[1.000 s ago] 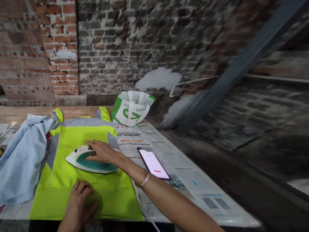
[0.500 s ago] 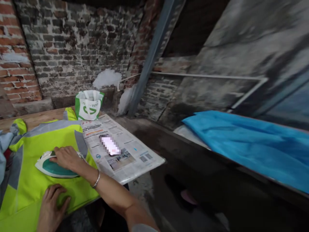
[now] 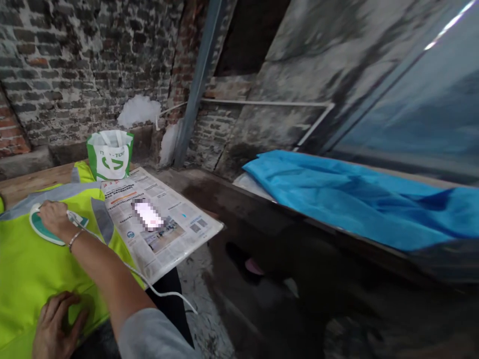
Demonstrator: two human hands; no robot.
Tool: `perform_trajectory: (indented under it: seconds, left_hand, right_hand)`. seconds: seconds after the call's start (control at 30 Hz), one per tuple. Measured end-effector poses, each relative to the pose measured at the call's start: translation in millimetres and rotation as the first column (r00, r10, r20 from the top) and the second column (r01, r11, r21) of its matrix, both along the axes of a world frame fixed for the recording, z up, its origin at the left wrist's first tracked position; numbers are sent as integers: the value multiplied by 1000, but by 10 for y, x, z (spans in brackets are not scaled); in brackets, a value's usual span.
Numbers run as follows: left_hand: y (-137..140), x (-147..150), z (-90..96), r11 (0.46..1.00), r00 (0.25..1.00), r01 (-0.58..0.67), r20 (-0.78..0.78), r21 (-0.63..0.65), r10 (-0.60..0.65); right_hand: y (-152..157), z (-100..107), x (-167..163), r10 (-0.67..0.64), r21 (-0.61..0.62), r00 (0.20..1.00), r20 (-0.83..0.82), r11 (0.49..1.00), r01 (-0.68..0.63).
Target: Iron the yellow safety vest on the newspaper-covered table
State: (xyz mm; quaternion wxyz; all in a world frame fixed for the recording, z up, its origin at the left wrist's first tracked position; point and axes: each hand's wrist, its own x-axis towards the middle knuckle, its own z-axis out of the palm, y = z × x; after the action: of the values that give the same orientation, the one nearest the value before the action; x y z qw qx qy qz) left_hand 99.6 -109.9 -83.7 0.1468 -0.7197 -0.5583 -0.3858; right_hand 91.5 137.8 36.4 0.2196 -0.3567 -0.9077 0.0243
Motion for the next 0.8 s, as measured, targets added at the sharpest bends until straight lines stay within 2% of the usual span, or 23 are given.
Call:
perform_trajectory:
  seconds: [0.1, 0.23, 0.37, 0.53, 0.63, 0.7, 0.8]
  left_hand:
    - [21, -14, 10, 1000, 1000, 3, -10, 4, -3]
    - [33, 1, 48, 1000, 1000, 7, 5, 3, -7]
    - [24, 20, 55, 1000, 1000, 15, 27, 20, -16]
    - [-4, 11, -14, 1000, 998, 15, 58, -1, -15]
    - [11, -4, -31, 1000, 997, 17, 74, -7, -17]
    - [27, -12, 3, 999, 995, 31, 96, -11, -30]
    - [-42, -4, 140, 993, 974, 100, 211, -70, -83]
  right_hand:
    - [190, 40, -118, -17, 9, 999, 35, 1000, 16]
    - [212, 107, -68, 7, 8, 997, 76, 1000, -7]
    - [-26, 111, 192, 46, -3, 994, 98, 999, -46]
    - [-579, -8, 667, 73, -22, 990, 122, 997, -71]
    - [-808, -69, 863, 96, -20, 986, 135, 995, -95]
    - [-836, -82, 889, 88, -23, 986, 138, 996, -86]
    - [-674, -65, 762, 31, -35, 993, 111, 999, -28]
